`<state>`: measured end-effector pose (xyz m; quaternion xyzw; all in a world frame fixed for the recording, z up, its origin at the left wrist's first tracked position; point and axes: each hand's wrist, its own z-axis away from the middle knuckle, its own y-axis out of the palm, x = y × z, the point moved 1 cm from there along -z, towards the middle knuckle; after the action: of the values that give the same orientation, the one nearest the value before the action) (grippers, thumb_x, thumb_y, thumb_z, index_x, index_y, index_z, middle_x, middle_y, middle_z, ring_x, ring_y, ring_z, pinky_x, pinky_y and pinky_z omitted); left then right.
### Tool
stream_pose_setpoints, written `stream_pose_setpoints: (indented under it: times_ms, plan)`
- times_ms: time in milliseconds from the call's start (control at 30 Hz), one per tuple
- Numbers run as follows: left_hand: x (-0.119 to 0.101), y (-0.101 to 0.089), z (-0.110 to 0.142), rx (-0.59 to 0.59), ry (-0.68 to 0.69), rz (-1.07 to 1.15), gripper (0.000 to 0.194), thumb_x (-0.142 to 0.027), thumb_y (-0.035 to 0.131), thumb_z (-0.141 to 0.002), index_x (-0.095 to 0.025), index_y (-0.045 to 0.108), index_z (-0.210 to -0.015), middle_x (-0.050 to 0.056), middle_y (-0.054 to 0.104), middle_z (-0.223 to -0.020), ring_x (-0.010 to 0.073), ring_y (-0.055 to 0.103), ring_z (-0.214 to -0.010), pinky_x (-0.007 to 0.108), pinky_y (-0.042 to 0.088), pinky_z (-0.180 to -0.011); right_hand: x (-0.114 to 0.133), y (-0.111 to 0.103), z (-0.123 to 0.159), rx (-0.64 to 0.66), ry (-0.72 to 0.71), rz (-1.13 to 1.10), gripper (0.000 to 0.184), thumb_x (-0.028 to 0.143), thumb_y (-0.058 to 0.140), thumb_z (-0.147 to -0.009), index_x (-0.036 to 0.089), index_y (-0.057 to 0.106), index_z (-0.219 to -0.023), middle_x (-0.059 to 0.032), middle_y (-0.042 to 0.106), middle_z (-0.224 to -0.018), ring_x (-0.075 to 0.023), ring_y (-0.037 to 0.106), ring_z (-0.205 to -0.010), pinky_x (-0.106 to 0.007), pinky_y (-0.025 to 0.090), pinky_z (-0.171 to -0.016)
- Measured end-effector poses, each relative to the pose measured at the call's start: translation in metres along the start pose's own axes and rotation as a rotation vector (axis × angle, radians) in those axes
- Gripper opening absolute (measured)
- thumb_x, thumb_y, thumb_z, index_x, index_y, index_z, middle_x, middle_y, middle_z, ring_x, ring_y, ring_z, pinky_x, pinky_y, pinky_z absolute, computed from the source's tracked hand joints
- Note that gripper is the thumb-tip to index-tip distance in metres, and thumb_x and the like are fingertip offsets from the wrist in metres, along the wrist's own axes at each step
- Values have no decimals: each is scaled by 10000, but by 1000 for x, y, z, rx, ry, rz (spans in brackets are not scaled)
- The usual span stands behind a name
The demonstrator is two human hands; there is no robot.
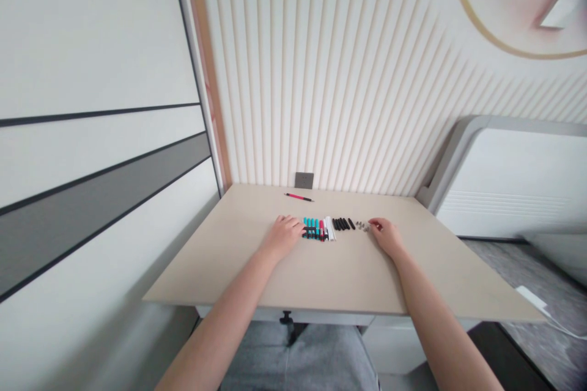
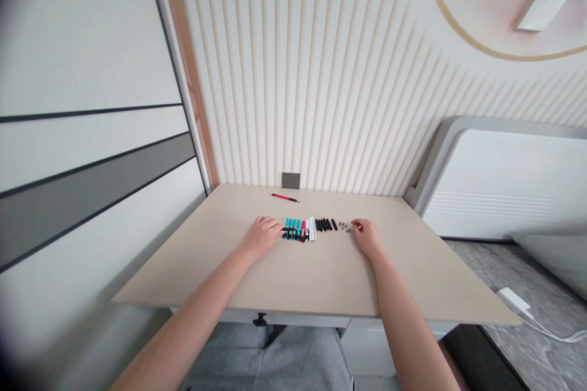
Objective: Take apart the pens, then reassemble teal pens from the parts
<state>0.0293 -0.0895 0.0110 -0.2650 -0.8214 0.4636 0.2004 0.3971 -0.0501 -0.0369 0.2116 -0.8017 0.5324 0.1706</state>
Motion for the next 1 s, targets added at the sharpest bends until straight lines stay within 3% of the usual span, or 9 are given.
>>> stream_pose_setpoints:
  times_ms: [167, 400, 567, 667, 767, 833, 1000]
  plan:
    - [0, 0, 0, -3, 1, -5, 87, -260, 592, -908, -194, 646, -890, 36, 664, -872, 209, 558, -889, 346, 333, -751, 2, 1, 1, 76, -84, 19, 289, 235, 469, -818, 179, 698, -985, -81, 694, -964, -200, 619, -861, -312, 449, -807]
    - [-1, 0, -1, 3, 6, -8, 91, -258, 587, -911, -194, 648, -890, 39, 664, -862, 207, 558, -881, 343, 331, -741, 4, 0, 3, 102, -69, -1, 283, 262, 489, -835, 169, 671, -1032, -75, 691, -925, -197, 623, -832, -316, 464, -792]
    - [-1, 2, -1, 13, 0, -8, 77, -260, 603, -901, -199, 645, -883, 31, 664, -873, 206, 554, -887, 346, 331, -751, 1, -1, 4, 95, -53, -33, 298, 262, 480, -851, 167, 648, -1077, -70, 685, -915, -195, 623, -820, -318, 471, -779]
    - [0, 2, 0, 21, 4, -11, 70, -259, 608, -898, -199, 644, -894, 31, 668, -881, 206, 554, -885, 342, 327, -751, 9, -8, 6, 23, -100, 13, 305, 232, 439, -880, 174, 636, -1107, -76, 681, -948, -196, 622, -828, -323, 470, -777]
    - [-1, 2, -1, 25, 29, -6, 96, -276, 593, -909, -196, 645, -898, 32, 670, -880, 198, 554, -871, 335, 322, -747, 38, -14, 12, -159, -242, 108, 312, 233, 383, -938, 177, 629, -1122, -103, 670, -1000, -223, 605, -919, -359, 443, -847]
    - [-2, 1, -1, 32, 75, 0, 117, -288, 585, -914, -193, 647, -882, 30, 667, -875, 191, 555, -866, 330, 320, -746, 69, -12, 22, -200, -371, 125, 306, 260, 379, -967, 178, 619, -1140, -108, 667, -993, -230, 593, -950, -367, 425, -873]
    - [-9, -2, -2, 36, 190, 20, 154, -316, 574, -920, -188, 653, -885, 35, 658, -863, 180, 557, -881, 325, 323, -755, 139, 10, 48, 43, -727, 162, 295, 335, 409, -987, 196, 631, -1125, -99, 667, -950, -215, 586, -893, -341, 418, -812]
